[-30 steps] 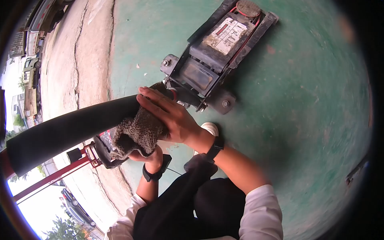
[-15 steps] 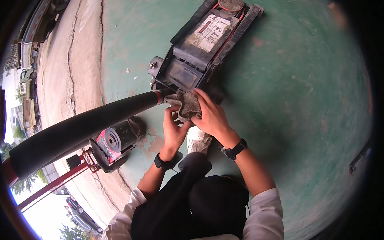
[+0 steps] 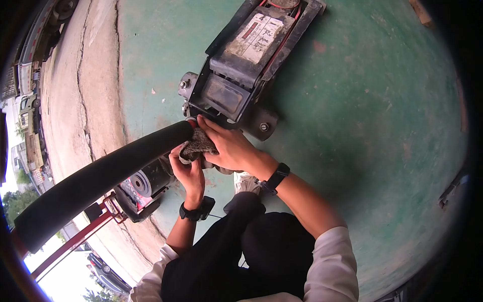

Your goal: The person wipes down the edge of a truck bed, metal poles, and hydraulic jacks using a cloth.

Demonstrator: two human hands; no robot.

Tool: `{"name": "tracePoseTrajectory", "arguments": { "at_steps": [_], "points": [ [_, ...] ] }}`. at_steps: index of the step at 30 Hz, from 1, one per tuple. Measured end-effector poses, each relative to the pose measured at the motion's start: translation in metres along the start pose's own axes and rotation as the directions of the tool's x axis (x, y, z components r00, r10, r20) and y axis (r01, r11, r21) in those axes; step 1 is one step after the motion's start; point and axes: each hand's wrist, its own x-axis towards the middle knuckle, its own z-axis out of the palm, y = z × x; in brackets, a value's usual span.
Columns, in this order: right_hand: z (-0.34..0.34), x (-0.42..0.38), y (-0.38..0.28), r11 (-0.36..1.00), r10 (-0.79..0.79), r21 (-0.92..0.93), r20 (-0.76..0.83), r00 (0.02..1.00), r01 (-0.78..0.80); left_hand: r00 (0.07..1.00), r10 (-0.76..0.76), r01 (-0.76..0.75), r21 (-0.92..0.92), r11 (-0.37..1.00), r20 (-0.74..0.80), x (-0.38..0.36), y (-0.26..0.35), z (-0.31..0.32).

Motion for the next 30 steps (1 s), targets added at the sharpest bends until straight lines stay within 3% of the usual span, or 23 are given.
{"name": "tracePoseTrajectory", "arguments": {
  "at_steps": [6,10,14,15,19,22,23,26,27,30],
  "points": [
    [0.011,0.003,0.008,0.987,-0.152,-0.069,-0.136,0.979,0.144,0.998,0.012,-0.016,-0.064,0.998,-0.068,0.002,0.002,-0.001],
    [0.017,0.008,0.004,0.986,-0.164,-0.066,-0.157,0.974,0.156,0.991,0.018,-0.027,-0.062,0.998,-0.129,0.006,0.001,-0.001],
    [0.013,0.013,-0.003,0.992,-0.078,-0.096,-0.017,0.997,0.076,0.973,-0.019,-0.001,-0.087,0.996,-0.231,0.004,-0.002,0.001],
    [0.014,0.015,-0.003,0.981,-0.144,-0.141,-0.052,0.988,0.135,0.965,-0.031,0.012,-0.073,0.997,-0.259,0.004,-0.007,0.000],
    [0.000,0.018,-0.010,0.976,-0.098,-0.184,0.084,0.992,0.113,0.933,-0.035,0.003,-0.088,0.996,-0.359,-0.007,-0.003,0.014],
    [-0.022,0.014,-0.002,0.957,-0.279,-0.067,0.065,0.958,0.283,0.924,0.085,-0.091,0.001,0.996,-0.373,-0.024,0.001,0.041],
    [-0.030,0.007,-0.004,0.981,-0.193,0.000,0.084,0.978,0.194,0.929,0.160,-0.139,0.086,0.987,-0.334,-0.026,0.003,0.047],
    [-0.062,-0.007,0.004,0.956,-0.291,-0.078,-0.182,0.939,0.282,0.939,0.294,-0.262,0.184,0.947,-0.178,-0.014,0.026,0.076],
    [-0.081,-0.009,0.002,0.971,-0.231,0.005,-0.222,0.947,0.238,0.953,0.282,-0.259,0.189,0.947,-0.111,-0.001,0.035,0.088],
    [-0.118,0.000,0.028,0.933,-0.331,-0.279,-0.412,0.849,0.228,0.986,0.128,-0.138,0.096,0.986,0.107,0.035,0.050,0.129]
  ]
}}
